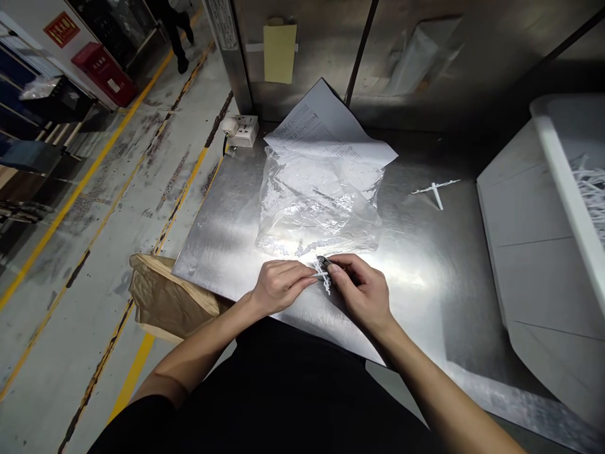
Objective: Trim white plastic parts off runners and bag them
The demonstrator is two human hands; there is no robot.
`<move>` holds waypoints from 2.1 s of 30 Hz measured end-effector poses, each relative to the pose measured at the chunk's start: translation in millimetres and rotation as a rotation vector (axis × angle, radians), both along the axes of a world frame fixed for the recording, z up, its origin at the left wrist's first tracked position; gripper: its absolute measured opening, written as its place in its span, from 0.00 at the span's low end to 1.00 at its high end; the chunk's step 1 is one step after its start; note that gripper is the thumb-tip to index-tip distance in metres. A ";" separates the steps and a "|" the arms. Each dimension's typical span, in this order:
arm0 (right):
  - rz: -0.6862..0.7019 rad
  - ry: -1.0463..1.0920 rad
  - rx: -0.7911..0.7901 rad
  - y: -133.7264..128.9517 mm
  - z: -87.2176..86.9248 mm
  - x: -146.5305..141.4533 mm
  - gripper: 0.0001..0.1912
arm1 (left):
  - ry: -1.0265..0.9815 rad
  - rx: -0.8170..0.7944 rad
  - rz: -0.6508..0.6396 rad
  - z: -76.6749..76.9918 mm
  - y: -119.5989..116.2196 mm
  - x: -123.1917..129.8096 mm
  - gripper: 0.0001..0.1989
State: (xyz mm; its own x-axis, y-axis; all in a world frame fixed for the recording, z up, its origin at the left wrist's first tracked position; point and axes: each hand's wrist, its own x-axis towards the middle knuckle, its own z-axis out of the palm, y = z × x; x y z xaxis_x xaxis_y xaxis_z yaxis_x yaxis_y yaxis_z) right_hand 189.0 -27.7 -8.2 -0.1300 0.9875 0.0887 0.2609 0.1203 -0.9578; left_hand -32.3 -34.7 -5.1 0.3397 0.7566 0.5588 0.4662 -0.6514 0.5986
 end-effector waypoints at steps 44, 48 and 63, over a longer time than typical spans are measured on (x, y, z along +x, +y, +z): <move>0.037 0.065 0.069 1.1 4.4 6.3 0.07 | 0.051 -0.079 0.021 -2.7 4.8 0.1 0.07; 0.022 0.055 0.065 0.5 4.5 5.6 0.07 | 0.088 -0.038 0.016 -3.4 4.4 0.2 0.07; -0.042 0.079 0.008 3.0 5.7 -0.4 0.07 | 0.091 -0.135 0.030 -4.1 5.2 1.8 0.10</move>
